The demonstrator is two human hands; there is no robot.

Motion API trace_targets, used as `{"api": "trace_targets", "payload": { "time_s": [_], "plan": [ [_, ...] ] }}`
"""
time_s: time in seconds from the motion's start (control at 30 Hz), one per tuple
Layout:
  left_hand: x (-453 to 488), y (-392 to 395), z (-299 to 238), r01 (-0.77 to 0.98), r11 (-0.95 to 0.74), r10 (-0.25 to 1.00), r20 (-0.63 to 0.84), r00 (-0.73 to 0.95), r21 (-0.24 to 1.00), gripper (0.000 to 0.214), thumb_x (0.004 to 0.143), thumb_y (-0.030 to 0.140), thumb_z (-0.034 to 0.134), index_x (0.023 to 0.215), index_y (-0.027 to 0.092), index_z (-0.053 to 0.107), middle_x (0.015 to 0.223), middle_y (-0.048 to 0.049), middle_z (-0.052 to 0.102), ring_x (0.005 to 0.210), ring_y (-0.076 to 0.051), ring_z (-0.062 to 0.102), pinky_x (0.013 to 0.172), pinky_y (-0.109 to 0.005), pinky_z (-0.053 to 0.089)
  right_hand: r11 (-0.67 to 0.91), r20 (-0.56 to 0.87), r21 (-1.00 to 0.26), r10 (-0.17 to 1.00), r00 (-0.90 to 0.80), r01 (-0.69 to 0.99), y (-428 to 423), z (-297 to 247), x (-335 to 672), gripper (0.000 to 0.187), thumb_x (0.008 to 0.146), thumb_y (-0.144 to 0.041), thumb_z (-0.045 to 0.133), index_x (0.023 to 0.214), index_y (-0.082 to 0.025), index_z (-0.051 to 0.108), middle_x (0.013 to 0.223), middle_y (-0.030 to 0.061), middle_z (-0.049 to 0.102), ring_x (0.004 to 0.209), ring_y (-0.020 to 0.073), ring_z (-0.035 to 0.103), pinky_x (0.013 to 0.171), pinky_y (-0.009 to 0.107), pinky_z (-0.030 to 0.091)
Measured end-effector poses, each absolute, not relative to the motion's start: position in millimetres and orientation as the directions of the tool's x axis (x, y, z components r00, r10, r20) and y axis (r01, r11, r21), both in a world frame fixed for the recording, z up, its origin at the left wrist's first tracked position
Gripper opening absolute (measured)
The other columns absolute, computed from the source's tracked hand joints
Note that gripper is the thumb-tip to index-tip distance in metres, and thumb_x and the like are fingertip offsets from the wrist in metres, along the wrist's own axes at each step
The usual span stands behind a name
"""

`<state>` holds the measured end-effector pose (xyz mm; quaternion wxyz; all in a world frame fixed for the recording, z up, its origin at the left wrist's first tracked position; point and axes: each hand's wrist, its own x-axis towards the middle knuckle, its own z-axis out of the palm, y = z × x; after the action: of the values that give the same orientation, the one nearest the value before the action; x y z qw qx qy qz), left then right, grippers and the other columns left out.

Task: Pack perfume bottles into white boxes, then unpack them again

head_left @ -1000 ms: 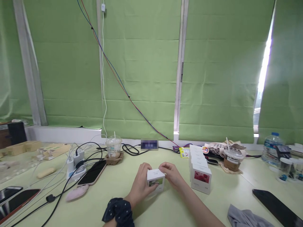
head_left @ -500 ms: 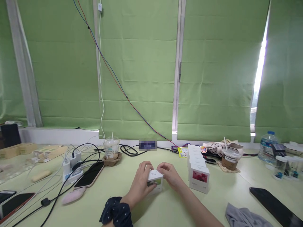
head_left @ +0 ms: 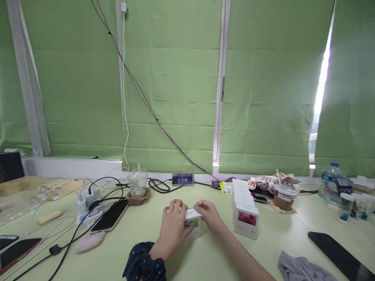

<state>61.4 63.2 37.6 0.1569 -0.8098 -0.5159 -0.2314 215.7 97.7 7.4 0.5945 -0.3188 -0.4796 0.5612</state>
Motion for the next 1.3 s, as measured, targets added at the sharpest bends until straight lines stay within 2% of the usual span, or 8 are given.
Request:
{"api": "trace_targets", "payload": {
  "time_s": [0.17,0.4,0.57,0.7,0.87,1.0,1.17,1.3],
  "plan": [
    [66.3,59.0,32.3,0.933,-0.354,0.752,0.574,0.324,-0.063,0.029,0.071,0.027,0.067,0.098,0.017,0.063,0.106,-0.0138,0.062,0.108,-0.036,0.051,0.085,-0.05,0.041,0.176,0.22,-0.919,0.971,-0.089,-0.352,97.9,6.5,216.7,0.031,0.054,-0.043,0.083,0.064,-0.018,0.067,0.064,-0.0016,0.059,0.064,0.0145,0.051,0.059,0.026,0.041],
    [65.8,61.4,24.1,0.941,-0.339,0.749,0.603,0.276,-0.01,0.022,0.073,0.025,0.067,0.094,0.017,0.063,0.092,-0.0105,0.066,0.091,-0.032,0.06,0.078,-0.044,0.047,0.197,0.233,-0.923,0.97,-0.072,-0.33,99.8,4.1,217.3,0.034,0.055,-0.047,0.082,0.064,-0.018,0.066,0.064,-0.0016,0.059,0.064,0.0142,0.051,0.059,0.027,0.043],
    [63.2,67.1,17.9,0.921,-0.388,0.734,0.604,0.31,-0.001,0.032,0.073,0.022,0.069,0.104,0.016,0.064,0.109,-0.0161,0.069,0.112,-0.039,0.057,0.096,-0.058,0.04,0.265,0.283,-0.926,0.959,-0.028,-0.27,100.9,1.4,216.0,0.039,0.06,-0.055,0.077,0.067,-0.019,0.064,0.066,-0.0001,0.06,0.064,0.0161,0.053,0.059,0.028,0.044],
    [56.6,78.8,2.6,0.852,-0.501,0.708,0.638,0.304,0.151,0.041,0.076,0.016,0.065,0.117,0.016,0.059,0.12,-0.0186,0.066,0.12,-0.041,0.053,0.099,-0.063,0.036,0.394,0.393,-0.904,0.919,0.035,-0.169,99.6,-2.5,215.2,0.04,0.07,-0.059,0.068,0.069,-0.019,0.065,0.074,0.0035,0.062,0.076,0.0201,0.055,0.066,0.03,0.043],
    [51.2,92.7,-15.5,0.789,-0.56,0.703,0.649,0.291,0.254,0.042,0.084,0.023,0.057,0.126,0.024,0.052,0.125,-0.0115,0.059,0.105,-0.03,0.064,0.088,-0.046,0.052,0.465,0.466,-0.883,0.884,-0.018,-0.059,94.3,-13.5,216.8,0.032,0.066,-0.04,0.078,0.089,-0.022,0.064,0.091,0.0037,0.066,0.089,0.0234,0.058,0.071,0.03,0.043],
    [53.3,99.0,-25.0,0.747,-0.573,0.718,0.645,0.26,0.336,0.043,0.087,0.021,0.049,0.13,0.029,0.046,0.127,-0.0077,0.051,0.095,-0.022,0.067,0.076,-0.036,0.057,0.43,0.436,-0.9,0.877,-0.2,-0.075,97.3,-27.8,219.9,0.064,0.06,-0.019,0.078,0.115,-0.029,0.048,0.101,-0.0006,0.065,0.085,0.0206,0.06,0.069,0.029,0.044],
    [50.9,108.7,-31.8,0.637,-0.583,0.77,0.592,0.236,0.504,0.041,0.087,0.03,0.052,0.129,0.029,0.049,0.106,-0.0045,0.061,0.096,-0.024,0.066,0.082,-0.038,0.056,0.404,0.405,-0.913,0.874,-0.268,-0.06,104.0,-36.8,219.7,0.073,0.056,-0.003,0.06,0.121,-0.032,0.04,0.096,-0.0029,0.062,0.082,0.0191,0.059,0.069,0.028,0.045],
    [42.2,118.2,-41.7,0.598,-0.582,0.789,0.561,0.251,0.551,0.042,0.086,0.034,0.054,0.128,0.029,0.053,0.117,-0.0087,0.063,0.11,-0.029,0.064,0.089,-0.042,0.054,0.418,0.423,-0.906,0.879,-0.222,-0.071,103.1,-40.4,214.7,0.073,0.056,-0.003,0.055,0.122,-0.032,0.04,0.096,-0.0016,0.061,0.083,0.0196,0.057,0.069,0.028,0.044]
  ]
}}
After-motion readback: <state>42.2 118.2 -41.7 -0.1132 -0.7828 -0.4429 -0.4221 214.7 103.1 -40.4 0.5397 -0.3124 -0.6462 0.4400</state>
